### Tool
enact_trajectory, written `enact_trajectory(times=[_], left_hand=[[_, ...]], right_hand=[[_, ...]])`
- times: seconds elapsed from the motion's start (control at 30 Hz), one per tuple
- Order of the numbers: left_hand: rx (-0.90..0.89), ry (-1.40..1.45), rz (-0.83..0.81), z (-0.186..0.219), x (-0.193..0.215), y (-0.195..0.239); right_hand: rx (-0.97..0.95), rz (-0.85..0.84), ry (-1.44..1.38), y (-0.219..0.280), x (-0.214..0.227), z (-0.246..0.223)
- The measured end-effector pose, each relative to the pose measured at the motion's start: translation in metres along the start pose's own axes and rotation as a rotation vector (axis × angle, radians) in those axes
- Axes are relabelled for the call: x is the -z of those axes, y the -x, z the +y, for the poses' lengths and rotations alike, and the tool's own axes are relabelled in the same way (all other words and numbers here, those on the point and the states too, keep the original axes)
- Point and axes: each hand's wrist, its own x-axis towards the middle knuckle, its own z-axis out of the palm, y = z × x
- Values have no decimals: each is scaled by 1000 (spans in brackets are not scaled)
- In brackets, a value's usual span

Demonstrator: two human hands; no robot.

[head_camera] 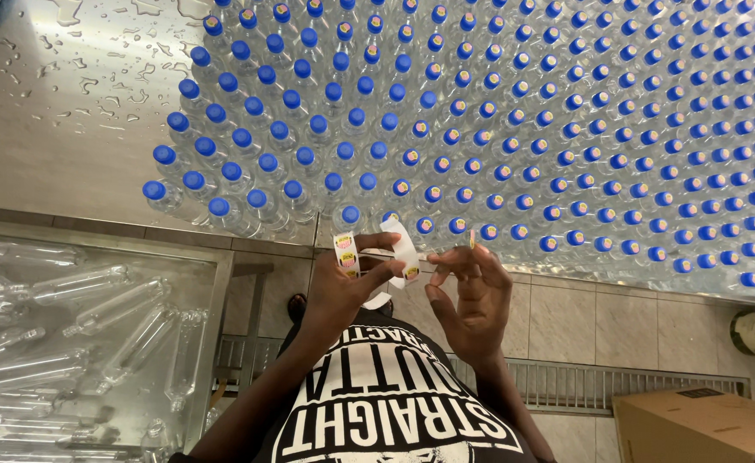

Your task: The person stands at a stainless steel table and applies small round stickers to the blue caps of numerous water bottles. They peel stickers from a roll held in their left hand and place them on the bottles using their right hand, working systematically across the rows.

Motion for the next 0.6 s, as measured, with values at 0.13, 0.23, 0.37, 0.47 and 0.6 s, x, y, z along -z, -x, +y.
enact_trajectory(times=[0.13, 0.23, 0.37, 0.47, 0.6], left_hand=[[-82, -21, -36, -7, 1, -8], [-189, -52, -28, -13, 0, -11], [-146, -51, -119, -2, -3, -5], [-86, -69, -192, 2, -2, -2], [-56, -67, -211, -17, 2, -5]], right_hand=[[-5, -19, -59, 5, 1, 2], [117, -72, 90, 2, 2, 5], [271, -107, 365, 1, 8, 12], [326, -118, 476, 0, 11, 16], [306, -126, 413, -3, 14, 17]])
